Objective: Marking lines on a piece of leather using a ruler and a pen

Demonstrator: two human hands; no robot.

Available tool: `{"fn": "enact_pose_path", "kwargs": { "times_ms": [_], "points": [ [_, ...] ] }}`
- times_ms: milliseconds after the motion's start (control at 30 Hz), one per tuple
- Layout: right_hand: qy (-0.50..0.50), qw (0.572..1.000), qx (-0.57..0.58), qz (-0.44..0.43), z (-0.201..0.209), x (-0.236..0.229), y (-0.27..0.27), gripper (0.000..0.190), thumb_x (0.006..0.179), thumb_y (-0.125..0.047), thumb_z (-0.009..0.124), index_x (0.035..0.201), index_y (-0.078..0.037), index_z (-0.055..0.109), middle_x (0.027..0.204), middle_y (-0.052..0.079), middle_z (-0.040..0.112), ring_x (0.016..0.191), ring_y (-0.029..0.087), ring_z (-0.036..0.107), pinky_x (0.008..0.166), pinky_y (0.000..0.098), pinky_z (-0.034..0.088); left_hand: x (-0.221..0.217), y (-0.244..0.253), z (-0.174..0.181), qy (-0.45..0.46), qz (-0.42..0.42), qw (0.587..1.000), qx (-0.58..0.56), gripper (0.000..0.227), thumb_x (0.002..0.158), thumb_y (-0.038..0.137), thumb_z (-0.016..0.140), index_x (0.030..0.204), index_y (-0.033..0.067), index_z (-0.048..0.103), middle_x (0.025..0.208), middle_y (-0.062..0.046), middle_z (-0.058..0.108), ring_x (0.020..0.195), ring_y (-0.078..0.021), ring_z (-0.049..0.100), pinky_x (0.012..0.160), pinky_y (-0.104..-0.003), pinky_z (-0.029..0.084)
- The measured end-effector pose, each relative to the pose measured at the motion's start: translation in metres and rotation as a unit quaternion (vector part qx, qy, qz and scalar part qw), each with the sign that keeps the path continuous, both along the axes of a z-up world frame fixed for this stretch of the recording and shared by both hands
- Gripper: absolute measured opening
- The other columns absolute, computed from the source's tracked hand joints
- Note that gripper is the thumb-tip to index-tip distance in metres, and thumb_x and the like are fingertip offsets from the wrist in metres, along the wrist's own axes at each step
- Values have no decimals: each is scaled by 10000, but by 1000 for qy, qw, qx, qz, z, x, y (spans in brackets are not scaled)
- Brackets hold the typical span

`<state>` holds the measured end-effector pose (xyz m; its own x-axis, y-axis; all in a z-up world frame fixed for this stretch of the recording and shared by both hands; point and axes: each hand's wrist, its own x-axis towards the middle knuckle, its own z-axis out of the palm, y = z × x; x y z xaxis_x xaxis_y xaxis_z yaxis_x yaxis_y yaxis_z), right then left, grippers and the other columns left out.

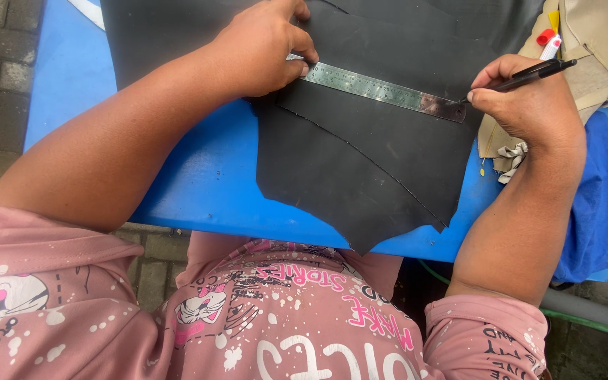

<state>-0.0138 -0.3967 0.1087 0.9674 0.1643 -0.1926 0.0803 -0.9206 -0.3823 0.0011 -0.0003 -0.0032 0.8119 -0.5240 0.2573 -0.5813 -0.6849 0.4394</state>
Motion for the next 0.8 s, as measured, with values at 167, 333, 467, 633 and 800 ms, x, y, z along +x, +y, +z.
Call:
{"fn": "enact_pose_path", "kwargs": {
  "times_ms": [167,333,467,633,800],
  "points": [
    [-17,1000,-7,0,3,-8,27,70,890,-158,683,951,-153,716,842,-14,664,765,117,576,641,305,435,-1,-1,0,1,3,1000,-4,183,881,251,817,1062,237,842,1336,-86,539,1104,-315,572,724,-516,505],
    [-47,997,39,51,-16,-8,44,31,913,-133,705,943,-133,714,881,-15,661,789,105,590,657,275,439,1,-1,-1,8,8,1000,-3,190,869,242,803,1056,250,839,1333,-80,537,1114,-319,566,744,-521,506],
    [-73,987,120,73,-24,-15,63,43,929,-58,708,921,-100,703,884,-25,685,759,60,575,665,236,451,0,-2,1,-8,1,1000,4,186,879,247,805,1061,237,842,1322,-97,547,1083,-331,579,711,-525,509],
    [-108,971,205,50,-34,-11,67,185,936,-36,734,1095,-100,666,987,13,708,848,82,659,784,221,548,-1,-2,3,-8,1,1000,4,191,881,242,801,1069,239,833,1308,-99,556,1071,-344,591,714,-529,517],
    [-123,955,262,61,-41,-11,70,215,957,5,825,1061,-91,664,980,36,683,896,114,679,821,223,574,-2,-2,4,-17,5,1000,-1,329,845,228,799,1168,168,812,1294,-120,555,1056,-365,601,727,-537,531]
  ]
}}
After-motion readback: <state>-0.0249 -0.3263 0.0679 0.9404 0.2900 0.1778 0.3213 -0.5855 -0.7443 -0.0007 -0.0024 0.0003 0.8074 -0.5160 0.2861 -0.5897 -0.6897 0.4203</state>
